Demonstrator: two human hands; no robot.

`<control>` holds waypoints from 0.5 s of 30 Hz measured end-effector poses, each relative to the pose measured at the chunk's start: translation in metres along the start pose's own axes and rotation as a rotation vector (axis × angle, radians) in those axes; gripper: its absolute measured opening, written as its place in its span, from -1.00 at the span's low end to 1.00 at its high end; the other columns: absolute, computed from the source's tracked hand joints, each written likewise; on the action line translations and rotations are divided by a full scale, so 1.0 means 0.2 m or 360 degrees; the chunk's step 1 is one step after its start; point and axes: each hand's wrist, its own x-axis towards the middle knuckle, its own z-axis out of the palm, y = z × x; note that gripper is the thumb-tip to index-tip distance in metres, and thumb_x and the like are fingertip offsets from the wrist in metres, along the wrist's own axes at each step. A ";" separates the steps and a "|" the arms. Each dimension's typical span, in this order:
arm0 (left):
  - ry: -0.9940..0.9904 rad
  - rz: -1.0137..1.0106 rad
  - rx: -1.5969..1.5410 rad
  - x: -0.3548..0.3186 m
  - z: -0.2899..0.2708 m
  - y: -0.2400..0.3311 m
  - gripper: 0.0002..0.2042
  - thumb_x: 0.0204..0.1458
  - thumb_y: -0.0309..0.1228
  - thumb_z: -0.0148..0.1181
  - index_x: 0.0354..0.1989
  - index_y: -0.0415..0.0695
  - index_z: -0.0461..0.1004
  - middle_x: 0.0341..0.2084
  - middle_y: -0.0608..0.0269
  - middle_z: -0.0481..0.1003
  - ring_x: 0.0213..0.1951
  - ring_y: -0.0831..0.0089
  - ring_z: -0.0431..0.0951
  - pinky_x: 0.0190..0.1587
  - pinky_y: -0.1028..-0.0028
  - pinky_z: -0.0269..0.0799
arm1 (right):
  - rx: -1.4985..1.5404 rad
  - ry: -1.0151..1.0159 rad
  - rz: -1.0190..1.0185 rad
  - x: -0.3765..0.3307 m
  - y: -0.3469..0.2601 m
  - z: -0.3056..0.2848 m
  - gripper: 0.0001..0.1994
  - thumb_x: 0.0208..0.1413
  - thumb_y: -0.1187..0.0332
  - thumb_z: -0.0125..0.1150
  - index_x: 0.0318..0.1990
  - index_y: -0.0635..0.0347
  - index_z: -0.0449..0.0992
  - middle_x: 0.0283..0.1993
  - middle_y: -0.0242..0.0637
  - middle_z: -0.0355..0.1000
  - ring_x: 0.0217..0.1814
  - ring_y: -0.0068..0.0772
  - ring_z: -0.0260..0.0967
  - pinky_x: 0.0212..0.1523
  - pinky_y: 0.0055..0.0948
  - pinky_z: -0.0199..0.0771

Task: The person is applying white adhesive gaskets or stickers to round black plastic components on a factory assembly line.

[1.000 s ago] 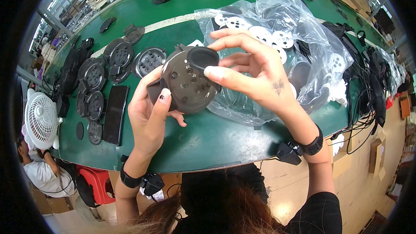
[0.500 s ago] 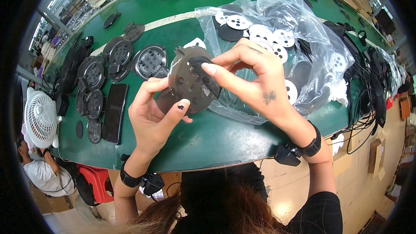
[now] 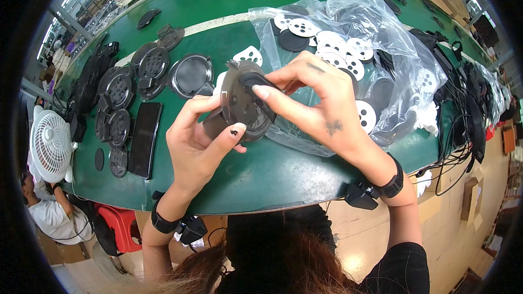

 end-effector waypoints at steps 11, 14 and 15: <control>-0.0003 -0.0099 -0.0346 0.04 -0.01 0.02 -0.57 0.11 -0.45 -0.01 0.10 -0.35 0.06 -0.04 0.02 0.25 -0.17 0.35 0.47 -0.42 0.44 0.57 | -0.0029 0.0034 0.0151 0.03 -0.03 -0.07 -0.60 -0.04 0.29 0.28 -0.06 0.31 0.43 -0.23 -0.29 0.38 -0.32 -0.54 0.31 -0.30 -0.58 0.34; -0.0067 -0.0183 -0.0432 0.04 -0.01 0.01 -0.58 0.12 -0.49 -0.07 0.13 -0.28 0.02 -0.03 0.06 0.23 -0.18 0.37 0.46 -0.41 0.43 0.55 | 0.0570 -0.0266 0.0760 0.03 -0.04 -0.08 -0.76 0.06 0.28 0.21 -0.34 0.33 0.47 -0.49 -0.47 0.37 -0.54 -0.78 0.23 -0.54 -0.73 0.23; -0.0083 -0.0217 -0.0466 0.05 -0.01 0.00 -0.59 0.12 -0.51 -0.08 0.13 -0.26 0.03 -0.03 0.07 0.23 -0.18 0.37 0.45 -0.41 0.44 0.54 | 0.0567 -0.0266 0.0746 0.04 -0.04 -0.08 -0.76 0.06 0.28 0.21 -0.34 0.33 0.47 -0.49 -0.47 0.37 -0.54 -0.78 0.23 -0.54 -0.73 0.23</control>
